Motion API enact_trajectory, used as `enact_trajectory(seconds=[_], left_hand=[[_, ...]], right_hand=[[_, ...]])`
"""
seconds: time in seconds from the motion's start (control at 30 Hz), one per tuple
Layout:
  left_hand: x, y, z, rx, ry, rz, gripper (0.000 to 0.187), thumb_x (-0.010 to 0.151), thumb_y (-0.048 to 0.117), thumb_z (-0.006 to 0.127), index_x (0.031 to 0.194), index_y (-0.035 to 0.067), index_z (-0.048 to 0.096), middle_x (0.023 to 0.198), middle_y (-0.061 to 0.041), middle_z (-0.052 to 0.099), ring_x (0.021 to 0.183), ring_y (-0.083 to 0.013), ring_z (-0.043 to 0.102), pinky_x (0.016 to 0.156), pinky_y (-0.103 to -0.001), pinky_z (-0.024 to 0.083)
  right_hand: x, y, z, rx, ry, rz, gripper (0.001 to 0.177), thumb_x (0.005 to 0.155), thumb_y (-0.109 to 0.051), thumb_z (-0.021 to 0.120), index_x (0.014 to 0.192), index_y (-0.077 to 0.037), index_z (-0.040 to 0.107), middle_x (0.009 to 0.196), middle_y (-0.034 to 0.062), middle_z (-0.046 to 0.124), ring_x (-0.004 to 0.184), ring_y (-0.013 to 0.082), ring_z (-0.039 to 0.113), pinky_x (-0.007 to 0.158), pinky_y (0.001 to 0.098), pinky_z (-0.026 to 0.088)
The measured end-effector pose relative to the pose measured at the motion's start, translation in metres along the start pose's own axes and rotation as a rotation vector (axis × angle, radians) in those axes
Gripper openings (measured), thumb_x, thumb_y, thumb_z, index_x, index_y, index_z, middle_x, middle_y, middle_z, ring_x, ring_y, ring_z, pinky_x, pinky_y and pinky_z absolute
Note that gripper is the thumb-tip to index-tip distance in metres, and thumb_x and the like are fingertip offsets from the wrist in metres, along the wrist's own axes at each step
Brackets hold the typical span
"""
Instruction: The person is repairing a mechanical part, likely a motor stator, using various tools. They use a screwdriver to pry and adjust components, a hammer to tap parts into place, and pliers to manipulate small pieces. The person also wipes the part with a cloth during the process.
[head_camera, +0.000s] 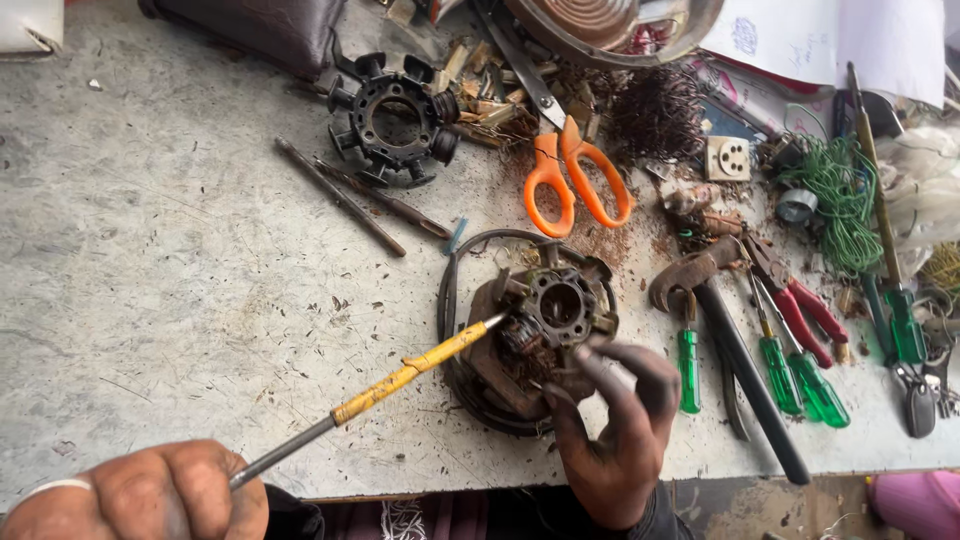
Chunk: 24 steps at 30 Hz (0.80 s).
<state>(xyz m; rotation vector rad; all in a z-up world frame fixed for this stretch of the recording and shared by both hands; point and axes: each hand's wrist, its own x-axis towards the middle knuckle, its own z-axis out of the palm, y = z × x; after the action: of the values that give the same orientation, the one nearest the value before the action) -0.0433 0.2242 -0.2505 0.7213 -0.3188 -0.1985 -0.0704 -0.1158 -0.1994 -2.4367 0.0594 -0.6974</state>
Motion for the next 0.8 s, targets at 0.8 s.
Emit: enact_trajectory(seconds=[0.8], left_hand=[[0.041, -0.027, 0.042, -0.084, 0.346, 0.541, 0.045, 0.106, 0.054, 0.040, 0.078, 0.019, 0.042, 0.048, 0.003, 0.032, 0.038, -0.0089, 0.019, 0.037, -0.028, 0.025]], right_hand=[[-0.008, 0.022, 0.007, 0.262, 0.139, -0.151, 0.055, 0.088, 0.012, 0.073, 0.138, -0.003, 0.055, 0.143, 0.0131, 0.039, 0.134, 0.0255, 0.052, 0.109, 0.0344, 0.056]])
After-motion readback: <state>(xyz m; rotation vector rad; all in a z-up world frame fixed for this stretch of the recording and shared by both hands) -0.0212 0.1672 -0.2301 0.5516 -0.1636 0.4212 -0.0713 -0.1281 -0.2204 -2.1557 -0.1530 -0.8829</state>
